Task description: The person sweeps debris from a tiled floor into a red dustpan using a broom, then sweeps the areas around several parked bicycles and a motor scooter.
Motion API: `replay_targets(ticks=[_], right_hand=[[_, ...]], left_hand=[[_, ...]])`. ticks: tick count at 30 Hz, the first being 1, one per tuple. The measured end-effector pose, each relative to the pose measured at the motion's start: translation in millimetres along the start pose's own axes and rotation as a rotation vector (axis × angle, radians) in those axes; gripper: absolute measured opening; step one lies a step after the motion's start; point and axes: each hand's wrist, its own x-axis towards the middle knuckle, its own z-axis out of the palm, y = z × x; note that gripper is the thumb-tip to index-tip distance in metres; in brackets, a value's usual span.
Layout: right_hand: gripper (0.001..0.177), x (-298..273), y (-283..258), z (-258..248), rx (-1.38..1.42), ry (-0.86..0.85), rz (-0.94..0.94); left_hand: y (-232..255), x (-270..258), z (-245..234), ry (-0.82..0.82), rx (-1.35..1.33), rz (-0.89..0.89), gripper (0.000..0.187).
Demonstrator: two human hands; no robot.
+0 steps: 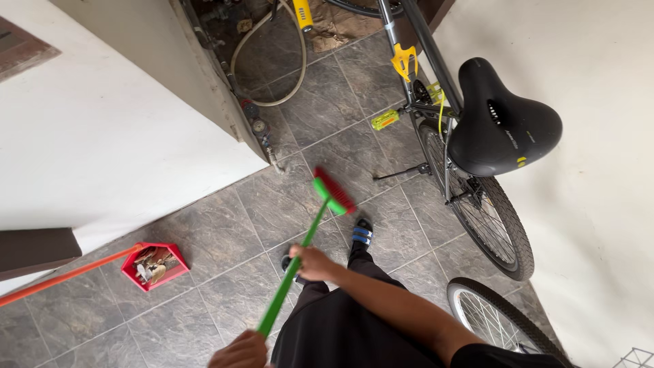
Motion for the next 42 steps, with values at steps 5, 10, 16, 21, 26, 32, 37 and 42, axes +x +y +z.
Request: replay_targets(ticks=[5,10,16,21,26,32,37,42], right_hand=[[0.026,-21,-46,-11,-0.028,-0.057,-0.118],[0.029,-58,-45,-48,-0.119,-0.088,-0.034],[0.021,-107,46,-90,-0.235,0.031,0.099],[0.015,-132,112,-101,-0.114,0.501,0.137],[0.019,-119,129,-107,-0.065,0.652,0.058],[0.018,-81,93,-79,-0.122,0.374,-0.039],[0.017,-112,48,-77,-0.095,0.425,0.027],[0.021,-116,77,-95,-0.198,0.44,0.151]], left_hand=[[-15,-21,-16,0.047,-0.061,-0.052,0.026],[-26,-14,-6,0.02,-0.114,-0.087,0.027],[-48,-3,10,-0.122,-0.34,-0.204,0.029],[-12,102,60,-0.262,-0.446,-0.089,0.017],[20,143,82,-0.389,-0.296,-0.119,0.016],[47,130,35,-0.416,-0.141,-0.169,0.027],[58,124,15,-0.419,-0.233,0.011,0.033],[65,134,35,-0.296,-0.35,-0.07,0.027]])
